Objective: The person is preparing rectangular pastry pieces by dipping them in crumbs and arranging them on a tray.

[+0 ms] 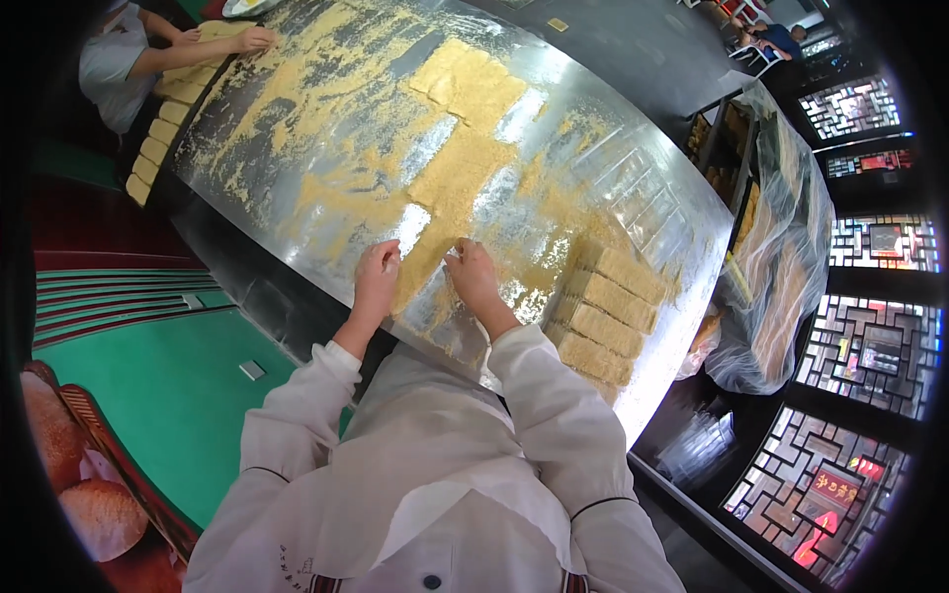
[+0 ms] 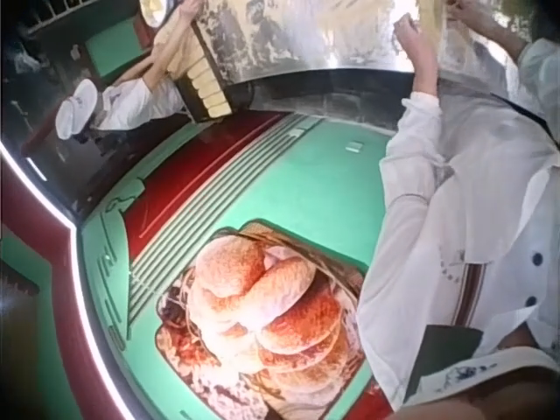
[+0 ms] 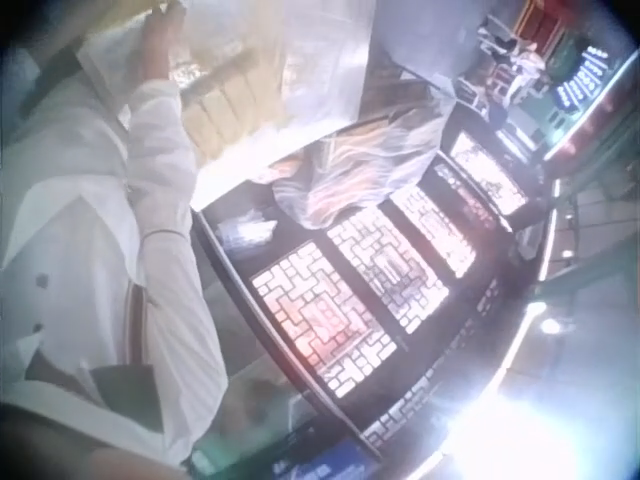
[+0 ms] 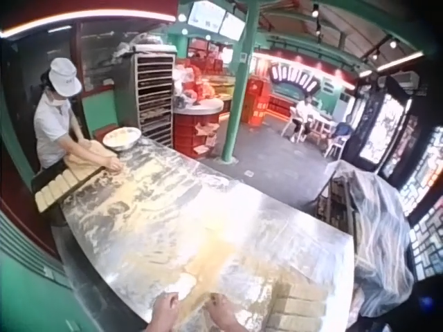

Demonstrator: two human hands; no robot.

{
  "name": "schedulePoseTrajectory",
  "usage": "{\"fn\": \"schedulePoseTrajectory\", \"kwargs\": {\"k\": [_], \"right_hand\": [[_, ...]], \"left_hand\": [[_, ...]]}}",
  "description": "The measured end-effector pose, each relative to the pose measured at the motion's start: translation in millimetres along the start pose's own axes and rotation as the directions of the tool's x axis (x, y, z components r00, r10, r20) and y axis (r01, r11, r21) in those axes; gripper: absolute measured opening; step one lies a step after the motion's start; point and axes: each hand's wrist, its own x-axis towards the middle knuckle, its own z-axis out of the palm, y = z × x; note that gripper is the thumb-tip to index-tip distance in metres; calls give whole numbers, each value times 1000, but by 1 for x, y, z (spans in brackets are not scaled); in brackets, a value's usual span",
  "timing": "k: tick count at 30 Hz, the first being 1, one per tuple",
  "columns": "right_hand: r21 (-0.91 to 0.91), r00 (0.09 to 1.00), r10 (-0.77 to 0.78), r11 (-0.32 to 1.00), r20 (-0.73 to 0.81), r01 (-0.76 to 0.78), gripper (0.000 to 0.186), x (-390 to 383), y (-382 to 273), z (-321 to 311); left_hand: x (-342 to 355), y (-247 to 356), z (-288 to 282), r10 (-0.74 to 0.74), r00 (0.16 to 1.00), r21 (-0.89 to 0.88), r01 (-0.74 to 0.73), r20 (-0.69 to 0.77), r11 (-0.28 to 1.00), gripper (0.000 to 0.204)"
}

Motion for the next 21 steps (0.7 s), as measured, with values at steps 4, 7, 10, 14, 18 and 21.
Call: {"fn": "schedulePoseTrajectory", "kwargs": {"k": [4,7,10,14,18,21], "right_hand": [[-61,1000,-6,998,-23,4,37,-1,-3,19],[-92,1000,17,996,6,-16,39,3,-5,19],[-60,998,57,997,-11,-57,38,5,-5,15],[-37,994,64,997,-85,-67,40,15,2,1],[46,996,28,999,-90,-24,55,9,-6,-17],[146,983,-182,973,0,180,77,15,1,-10]], "left_hand": [[29,-18,27,-85,987,58,77,133,995,27],[44,-24,46,-41,985,178,11,166,984,32],[55,-21,55,-240,946,72,230,218,970,29],[73,-2,55,-220,883,243,126,414,962,24],[65,6,38,58,902,75,-99,429,992,27],[49,-7,24,85,866,-254,49,492,966,34]]}}
